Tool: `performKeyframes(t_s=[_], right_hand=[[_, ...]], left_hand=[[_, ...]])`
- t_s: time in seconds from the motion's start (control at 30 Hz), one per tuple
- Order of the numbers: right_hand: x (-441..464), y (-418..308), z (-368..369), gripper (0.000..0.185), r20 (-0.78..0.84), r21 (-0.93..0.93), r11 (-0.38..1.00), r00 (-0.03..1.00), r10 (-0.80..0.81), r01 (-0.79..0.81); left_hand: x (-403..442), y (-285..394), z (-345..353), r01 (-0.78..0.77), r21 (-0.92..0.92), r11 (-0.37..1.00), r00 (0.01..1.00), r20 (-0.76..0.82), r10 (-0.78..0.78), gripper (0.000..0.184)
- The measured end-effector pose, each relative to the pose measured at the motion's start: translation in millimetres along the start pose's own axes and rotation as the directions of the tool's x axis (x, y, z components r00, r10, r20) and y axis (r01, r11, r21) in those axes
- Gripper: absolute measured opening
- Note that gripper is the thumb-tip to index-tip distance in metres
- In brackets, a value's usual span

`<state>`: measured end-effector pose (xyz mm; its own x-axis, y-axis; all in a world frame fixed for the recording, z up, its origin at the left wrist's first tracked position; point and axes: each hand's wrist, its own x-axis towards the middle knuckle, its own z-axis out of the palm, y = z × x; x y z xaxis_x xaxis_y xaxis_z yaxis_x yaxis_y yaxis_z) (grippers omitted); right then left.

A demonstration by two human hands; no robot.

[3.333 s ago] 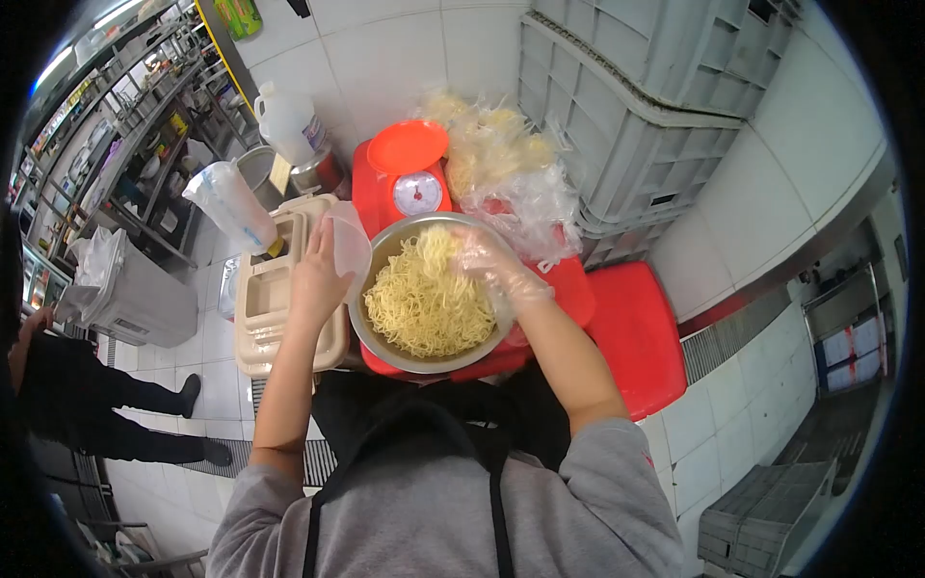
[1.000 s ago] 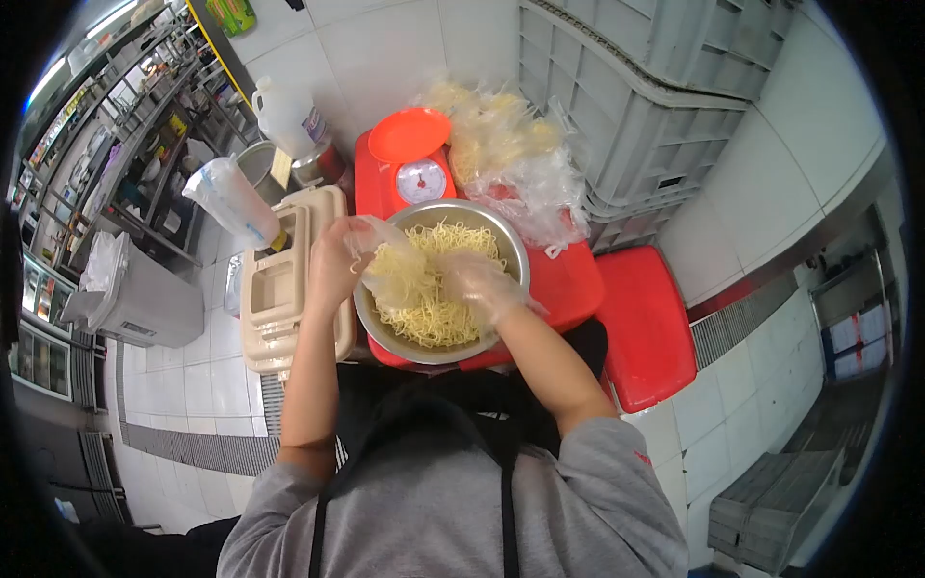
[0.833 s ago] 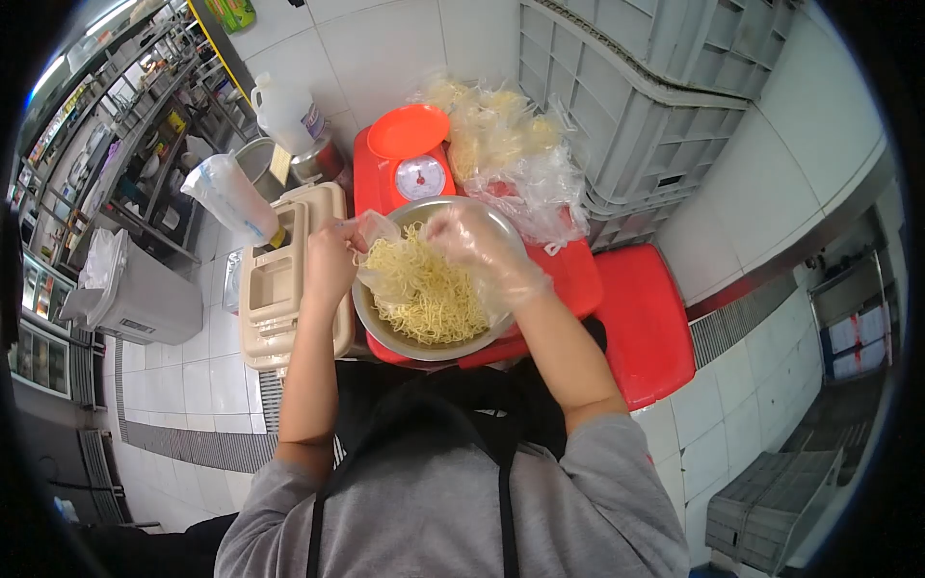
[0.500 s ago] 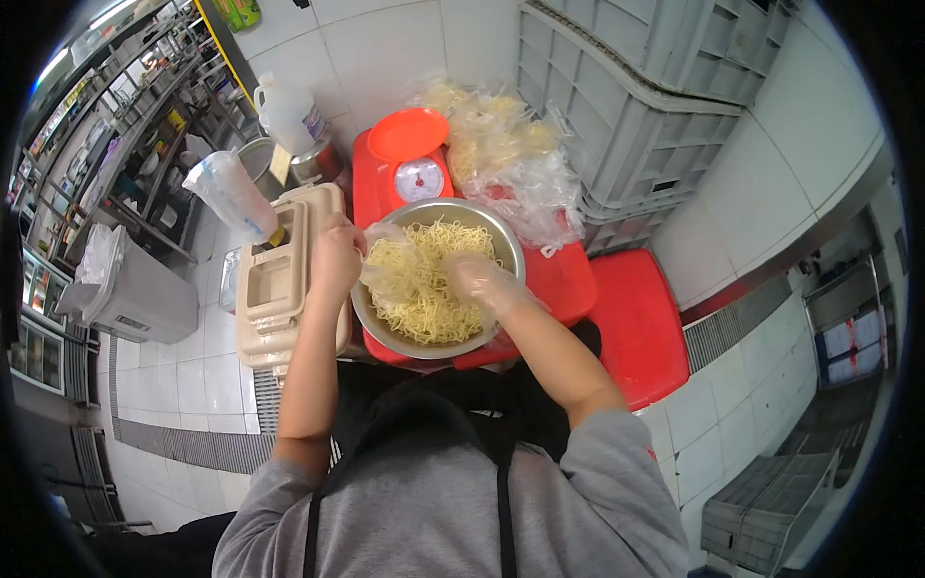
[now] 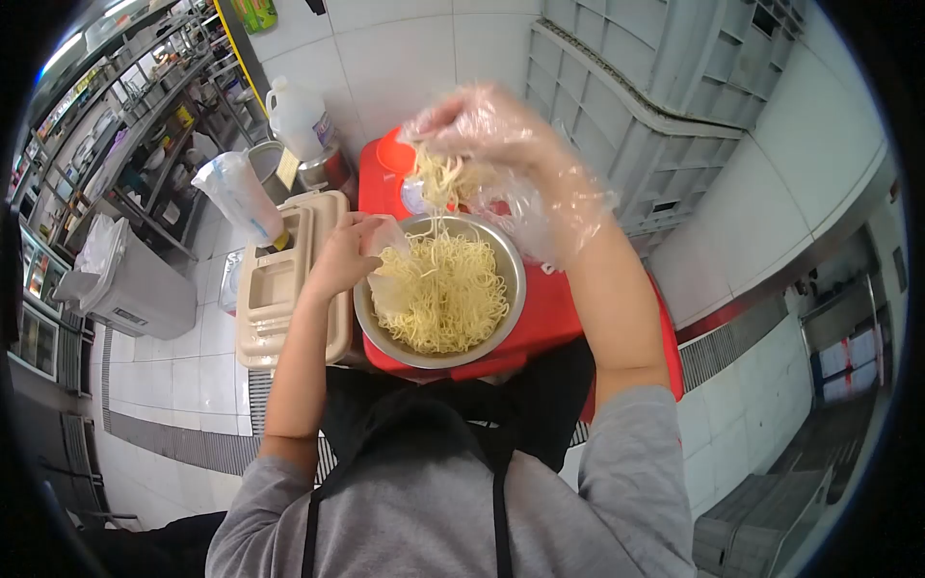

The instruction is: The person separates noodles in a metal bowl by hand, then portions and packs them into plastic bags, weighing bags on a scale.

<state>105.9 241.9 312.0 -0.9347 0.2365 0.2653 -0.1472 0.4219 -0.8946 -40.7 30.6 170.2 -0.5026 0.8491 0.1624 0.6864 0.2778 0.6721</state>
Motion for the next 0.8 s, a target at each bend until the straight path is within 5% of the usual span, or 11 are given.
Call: performKeyframes(t_s=[0.03, 0.23, 0.33, 0.4, 0.47, 0.57, 0.67, 0.7, 0.73, 0.77, 0.8], right_hand=[[5, -16, 0, 0.022, -0.008, -0.1, 0.995, 1.0, -0.002, 0.001], [30, -34, 32, 0.024, -0.027, 0.227, 0.973, 0.999, -0.029, 0.035], [24, 4, 78, 0.011, -0.035, 0.4, 0.91, 0.994, -0.108, 0.113], [23, 41, 98, 0.014, 0.165, 0.268, 0.953, 0.981, 0.099, -0.142], [17, 60, 117, 0.011, 0.236, -0.287, 0.958, 0.971, 0.048, 0.023], [5, 107, 158, 0.01, 0.208, 0.354, 0.918, 0.972, 0.107, -0.177], [-31, 86, 151, 0.013, 0.14, 0.788, 0.531, 0.931, 0.338, -0.312], [-26, 84, 138, 0.017, 0.097, 0.405, 0.905, 0.99, 0.101, -0.132], [-15, 83, 121, 0.022, 0.177, -0.073, 0.986, 0.975, -0.135, 0.149], [-11, 80, 111, 0.028, 0.353, -0.487, 0.754, 0.889, -0.293, 0.441], [-18, 69, 108, 0.031, 0.253, -0.482, 0.829, 0.951, -0.18, 0.285]], left_hand=[[3, -3, -1, 0.013, -0.05, 0.999, 0.999, 0.049, -0.011, 0.066], [7, -28, 3, -0.018, -0.372, 0.928, 0.996, 0.071, 0.048, 0.066], [5, -44, -4, 0.213, -0.581, 0.785, 0.97, 0.223, -0.098, 0.069], [-1, -47, -14, 0.329, -0.634, 0.7, 0.939, 0.298, -0.171, 0.068], [-7, -52, -14, 0.306, -0.691, 0.655, 0.95, 0.261, -0.169, 0.055], [-10, -30, -15, 0.044, -0.484, 0.874, 0.998, 0.058, -0.018, 0.059], [-11, -21, -13, -0.093, -0.153, 0.984, 0.995, 0.015, 0.097, 0.064], [-9, -23, -14, -0.067, -0.129, 0.989, 0.998, 0.004, 0.068, 0.064], [-9, -27, -15, -0.036, -0.106, 0.994, 0.999, -0.005, 0.035, 0.064], [-10, -30, -16, -0.003, -0.083, 0.997, 1.0, -0.011, 0.002, 0.064], [-10, -31, -16, -0.009, -0.094, 0.996, 1.0, -0.013, 0.008, 0.064]])
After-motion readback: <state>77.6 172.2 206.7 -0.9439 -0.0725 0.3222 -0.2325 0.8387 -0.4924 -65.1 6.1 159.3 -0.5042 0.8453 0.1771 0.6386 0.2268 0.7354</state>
